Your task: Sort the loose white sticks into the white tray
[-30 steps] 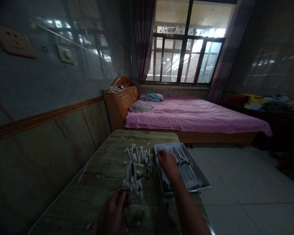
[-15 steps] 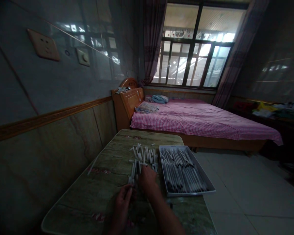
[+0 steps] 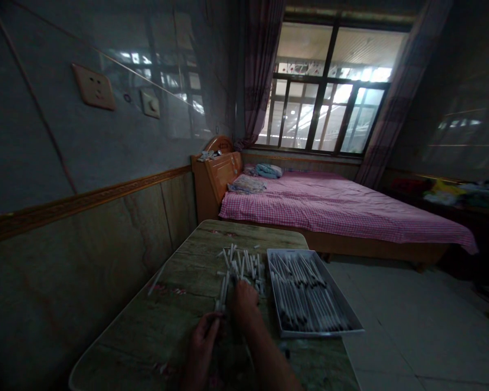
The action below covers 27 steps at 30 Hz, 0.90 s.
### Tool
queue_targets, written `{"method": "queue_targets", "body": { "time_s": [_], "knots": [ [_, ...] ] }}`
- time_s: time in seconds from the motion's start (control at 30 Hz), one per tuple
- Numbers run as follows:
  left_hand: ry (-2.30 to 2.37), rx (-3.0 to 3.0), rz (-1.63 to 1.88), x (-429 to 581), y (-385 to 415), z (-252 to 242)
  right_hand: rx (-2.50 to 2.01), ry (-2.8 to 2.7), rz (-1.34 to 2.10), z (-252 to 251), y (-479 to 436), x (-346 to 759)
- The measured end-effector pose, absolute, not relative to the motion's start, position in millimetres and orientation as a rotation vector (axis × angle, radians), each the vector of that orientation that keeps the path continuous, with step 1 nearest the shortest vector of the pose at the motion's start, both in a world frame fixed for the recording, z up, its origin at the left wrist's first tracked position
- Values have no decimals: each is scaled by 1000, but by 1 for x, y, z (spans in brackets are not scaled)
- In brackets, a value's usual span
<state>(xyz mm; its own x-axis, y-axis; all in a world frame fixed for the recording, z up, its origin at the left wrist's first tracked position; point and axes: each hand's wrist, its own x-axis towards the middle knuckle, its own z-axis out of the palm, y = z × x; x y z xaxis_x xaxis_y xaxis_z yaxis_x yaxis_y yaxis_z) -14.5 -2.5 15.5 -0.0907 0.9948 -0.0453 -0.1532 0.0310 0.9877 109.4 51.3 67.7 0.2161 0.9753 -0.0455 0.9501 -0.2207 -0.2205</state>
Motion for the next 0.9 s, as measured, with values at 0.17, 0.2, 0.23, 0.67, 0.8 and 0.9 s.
{"method": "queue_targets", "body": {
  "time_s": [0.17, 0.2, 0.23, 0.67, 0.8, 0.9],
  "knots": [
    [1269, 1294, 1240, -26, 38, 18, -2374, -1857, 310, 70, 49, 119],
    [1323, 1386, 1200, -28, 46, 21, -2377, -1846, 311, 71, 47, 120],
    [1386, 1482, 1120, -29, 54, 24, -2378, -1832, 308, 71, 46, 121],
    [1721, 1973, 398, -7, 95, 50, -2297, -1718, 303, 59, 14, 133],
    [1682, 1858, 517, -7, 99, 39, -2069, -1647, 236, 41, 5, 133],
    [1619, 1711, 636, -8, 101, 35, -1821, -1523, 200, 25, 0, 130]
  ]
}}
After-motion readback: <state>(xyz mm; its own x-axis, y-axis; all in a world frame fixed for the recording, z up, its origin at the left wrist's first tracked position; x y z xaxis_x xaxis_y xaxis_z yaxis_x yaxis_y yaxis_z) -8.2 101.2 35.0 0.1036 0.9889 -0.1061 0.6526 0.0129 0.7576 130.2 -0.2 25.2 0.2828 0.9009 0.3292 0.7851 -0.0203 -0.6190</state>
